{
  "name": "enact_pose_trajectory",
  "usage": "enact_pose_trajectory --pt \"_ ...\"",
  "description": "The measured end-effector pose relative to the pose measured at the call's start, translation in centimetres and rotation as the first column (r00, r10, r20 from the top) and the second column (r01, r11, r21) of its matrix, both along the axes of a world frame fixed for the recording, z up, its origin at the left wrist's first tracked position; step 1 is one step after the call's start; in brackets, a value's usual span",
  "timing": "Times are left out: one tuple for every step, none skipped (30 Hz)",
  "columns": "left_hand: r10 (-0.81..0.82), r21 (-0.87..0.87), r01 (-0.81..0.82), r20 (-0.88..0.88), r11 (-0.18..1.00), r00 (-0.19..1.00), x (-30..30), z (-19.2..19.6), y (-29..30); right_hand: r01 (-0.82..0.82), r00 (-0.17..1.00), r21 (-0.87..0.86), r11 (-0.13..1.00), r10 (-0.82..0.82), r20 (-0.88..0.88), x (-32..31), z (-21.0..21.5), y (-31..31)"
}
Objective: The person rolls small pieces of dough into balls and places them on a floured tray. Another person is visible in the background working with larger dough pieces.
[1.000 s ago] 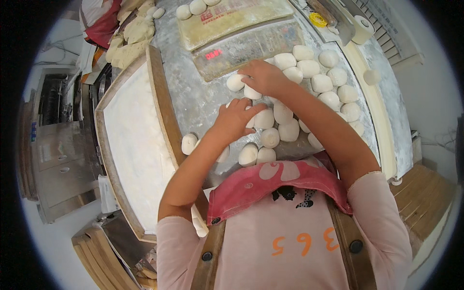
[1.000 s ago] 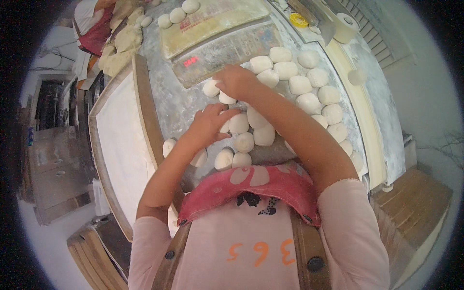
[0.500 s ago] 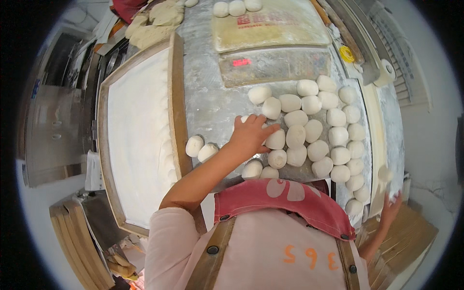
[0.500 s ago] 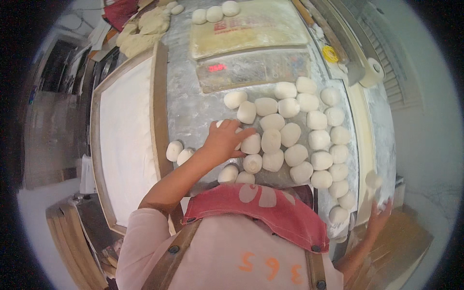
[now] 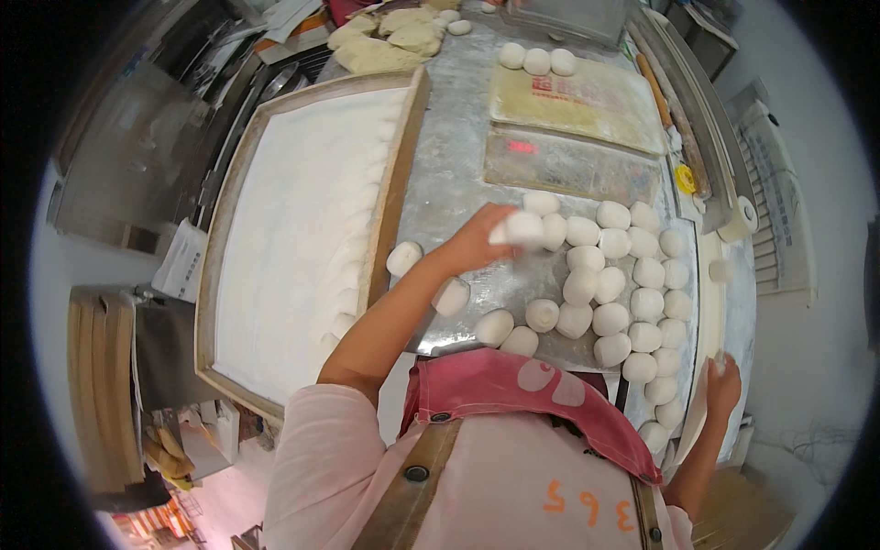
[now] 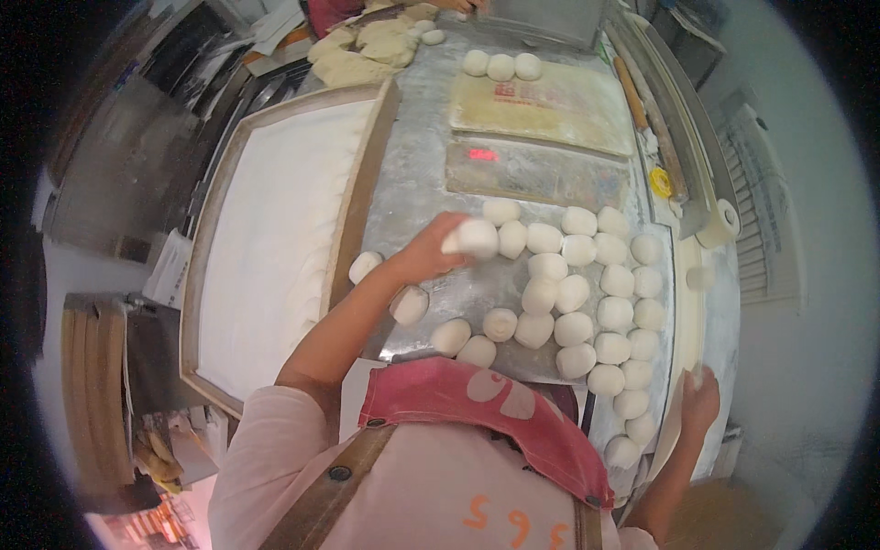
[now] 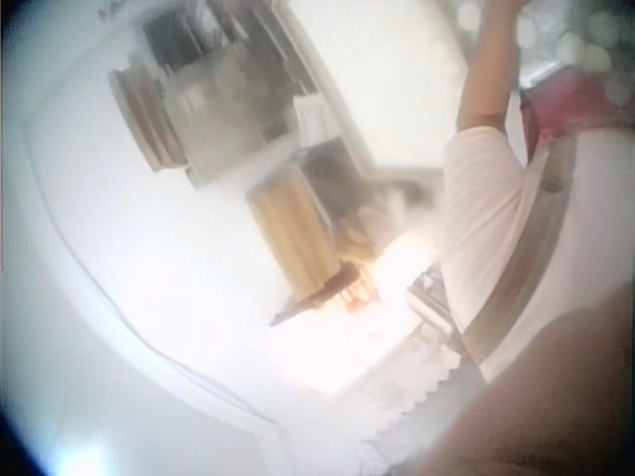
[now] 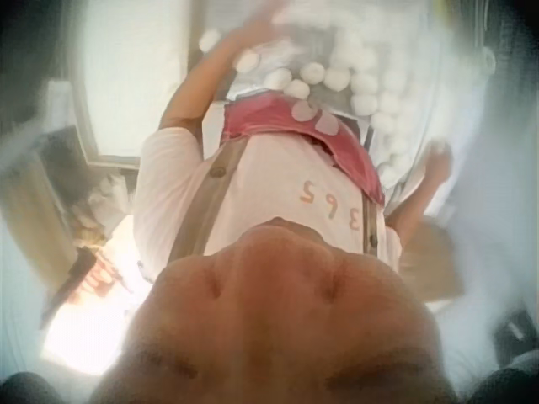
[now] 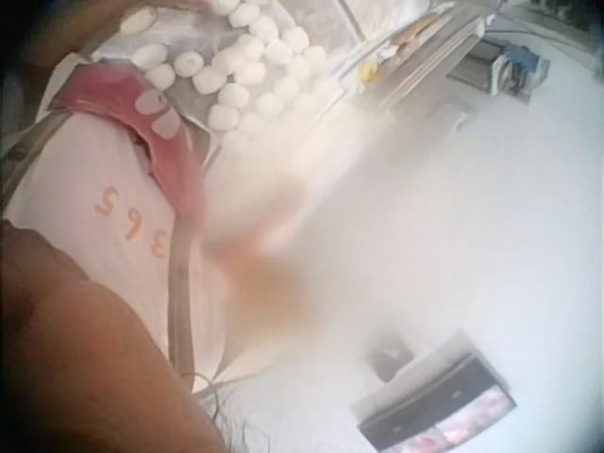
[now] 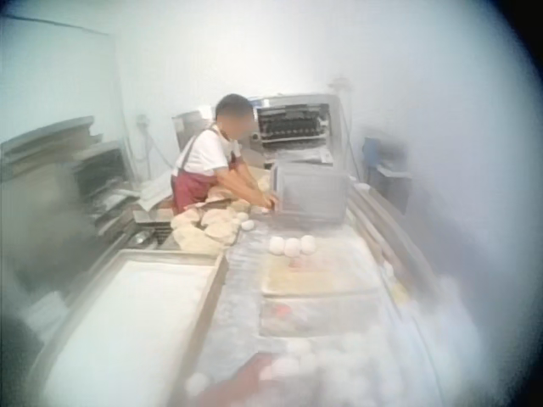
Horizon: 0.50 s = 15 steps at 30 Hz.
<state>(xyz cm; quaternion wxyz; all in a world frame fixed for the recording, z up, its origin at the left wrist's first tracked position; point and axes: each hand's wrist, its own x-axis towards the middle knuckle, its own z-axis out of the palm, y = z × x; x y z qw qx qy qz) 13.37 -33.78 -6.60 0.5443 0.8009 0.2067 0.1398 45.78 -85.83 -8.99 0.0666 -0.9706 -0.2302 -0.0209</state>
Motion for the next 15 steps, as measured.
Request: enact_pose_trajectory --pt "0.14 -0.235 -0.133 0.01 0.963 0.99 -0.7 0.8 0.0 0.015 0.999 -0.002 1.0 -0.015 -0.049 0.0 1.6 2.9" --pt "0.208 -0.303 -0.211 -0.042 0.929 0.977 -1.3 2.9 -0.2 0.039 0.994 -0.009 0.999 -0.04 -0.099 0.2 2.6 4.9" --pt "0.268 -0.499 -0.212 0.041 0.84 0.963 -2.6 2.9 -0.3 0.001 0.991 0.001 1.0 -0.001 -0.137 1.3 2.7 6.4" --pt "0.333 -0.677 -0.173 0.113 0.716 0.936 -3.7 2.3 -0.6 -0.029 0.984 0.006 1.0 0.03 -0.174 2.5 2.8 7.3" --pt "0.412 -0.818 -0.103 0.171 0.565 0.895 -5.0 1.9 -0.8 -0.062 0.976 0.01 0.998 0.063 -0.21 3.7 2.9 8.2" --pt "0.375 -0.837 0.03 0.276 0.546 0.885 -6.8 1.9 -0.7 -0.122 0.981 0.046 0.991 0.128 -0.147 4.7 2.2 8.6" --pt "0.402 -0.818 0.006 0.288 0.575 0.869 -8.7 3.0 -1.2 -0.185 0.978 0.079 0.98 0.191 -0.082 5.5 1.2 9.2" --pt "0.431 -0.797 -0.025 0.3 0.603 0.851 -11.0 4.3 -1.8 -0.252 0.967 0.112 0.961 0.255 -0.016 6.2 0.5 10.0" --pt "0.432 -0.719 -0.076 0.326 0.691 0.841 -14.3 3.8 -1.8 -0.284 0.957 0.119 0.951 0.289 -0.02 6.7 0.1 10.8" --pt "0.5 -0.698 -0.207 0.245 0.686 0.831 -17.1 4.6 -2.1 -0.307 0.95 0.122 0.944 0.312 -0.022 7.0 0.0 11.4" --pt "0.552 -0.697 -0.27 0.213 0.664 0.806 -20.8 4.3 -2.1 -0.33 0.942 0.126 0.936 0.336 -0.025 7.1 -0.2 12.0" --pt "0.629 -0.629 -0.419 0.145 0.655 0.764 -23.4 5.3 -2.7 -0.311 0.943 0.101 0.945 0.32 -0.094 7.3 0.4 12.7" --pt "0.712 -0.663 -0.484 0.105 0.571 0.695 -27.1 5.3 -3.0 -0.3 0.936 0.079 0.951 0.31 -0.165 7.4 1.7 14.0" --pt "0.77 -0.608 -0.598 0.035 0.522 0.637 -29.4 5.9 -3.9 -0.28 0.932 0.05 0.959 0.284 -0.227 7.3 3.1 15.0" --pt "0.808 -0.525 -0.699 -0.035 0.486 0.588 -31.0 6.7 -5.3 -0.327 0.919 0.17 0.93 0.354 -0.173 6.8 4.1 16.4"
